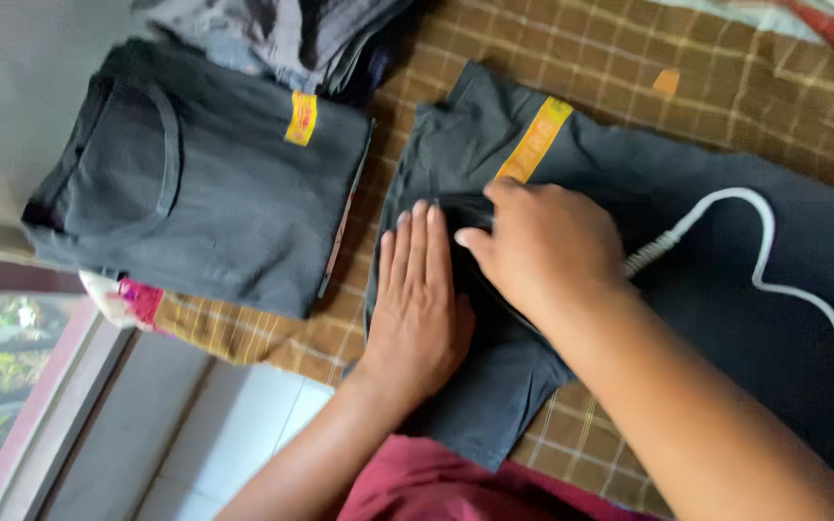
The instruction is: The person irons a dark gray t-shirt on a checkered ironing board, smoothing the fabric with one hand while moving the iron with the other. The person repeatedly folds and irons different sections of the shirt, including the sleeves and body, then folds the shirt into a compact stack.
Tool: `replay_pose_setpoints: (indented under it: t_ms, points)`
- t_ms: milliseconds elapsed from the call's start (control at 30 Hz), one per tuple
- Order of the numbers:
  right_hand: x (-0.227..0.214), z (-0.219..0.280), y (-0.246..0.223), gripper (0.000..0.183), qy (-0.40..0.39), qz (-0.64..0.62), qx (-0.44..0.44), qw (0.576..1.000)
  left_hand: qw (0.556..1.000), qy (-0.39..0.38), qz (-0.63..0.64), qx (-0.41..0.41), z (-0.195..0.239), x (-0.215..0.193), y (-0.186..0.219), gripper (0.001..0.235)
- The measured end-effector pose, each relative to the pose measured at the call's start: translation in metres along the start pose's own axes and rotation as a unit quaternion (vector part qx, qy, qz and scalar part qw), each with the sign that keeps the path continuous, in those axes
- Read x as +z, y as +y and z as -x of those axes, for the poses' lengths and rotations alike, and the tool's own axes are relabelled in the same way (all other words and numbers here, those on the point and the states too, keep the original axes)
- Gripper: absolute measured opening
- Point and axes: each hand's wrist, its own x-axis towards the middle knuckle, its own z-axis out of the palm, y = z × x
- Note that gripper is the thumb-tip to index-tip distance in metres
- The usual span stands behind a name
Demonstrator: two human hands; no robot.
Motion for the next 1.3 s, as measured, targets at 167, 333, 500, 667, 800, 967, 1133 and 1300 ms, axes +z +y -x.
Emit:
replay_pose_setpoints:
  t_ms: [167,333,500,667,800,967,1133,1300]
  points:
    - [0.001,-0.046,-0.025,0.047,0.048,0.009,-0.026,0.998,0.996,-0.054,-0.064,-0.018,0.005,0.006,-0.001,0.099]
    - [0.006,-0.093,-0.043,0.045,0.135,0.021,0.001,0.991,0.995,0.053,-0.08,0.035,0.009,0.01,-0.008,0.087]
    - [-0.012,-0.071,-0.042,0.048,0.035,-0.021,-0.02,0.999,0.971,0.028,0.236,-0.003,0.013,-0.012,-0.017,0.093]
    - [-0.023,-0.03,-0.045,0.041,-0.001,-0.054,-0.057,0.997,0.909,0.067,0.41,-0.03,0.02,-0.023,-0.028,0.088]
    - [-0.013,-0.062,-0.049,0.039,0.038,-0.05,-0.066,0.996,0.903,0.07,0.423,-0.033,0.014,-0.02,-0.024,0.079]
    - [-0.006,-0.033,-0.035,0.034,0.011,-0.006,-0.027,1.0,0.915,0.085,0.395,-0.022,-0.017,-0.04,0.0,0.068]
    - [0.008,0.033,0.049,0.028,0.012,-0.025,-0.008,1.0,0.912,0.01,0.411,0.002,-0.059,0.0,0.016,0.06]
    - [0.003,0.096,0.123,0.053,0.012,-0.065,0.126,0.99,0.984,-0.159,-0.054,0.063,-0.058,0.016,0.032,0.09]
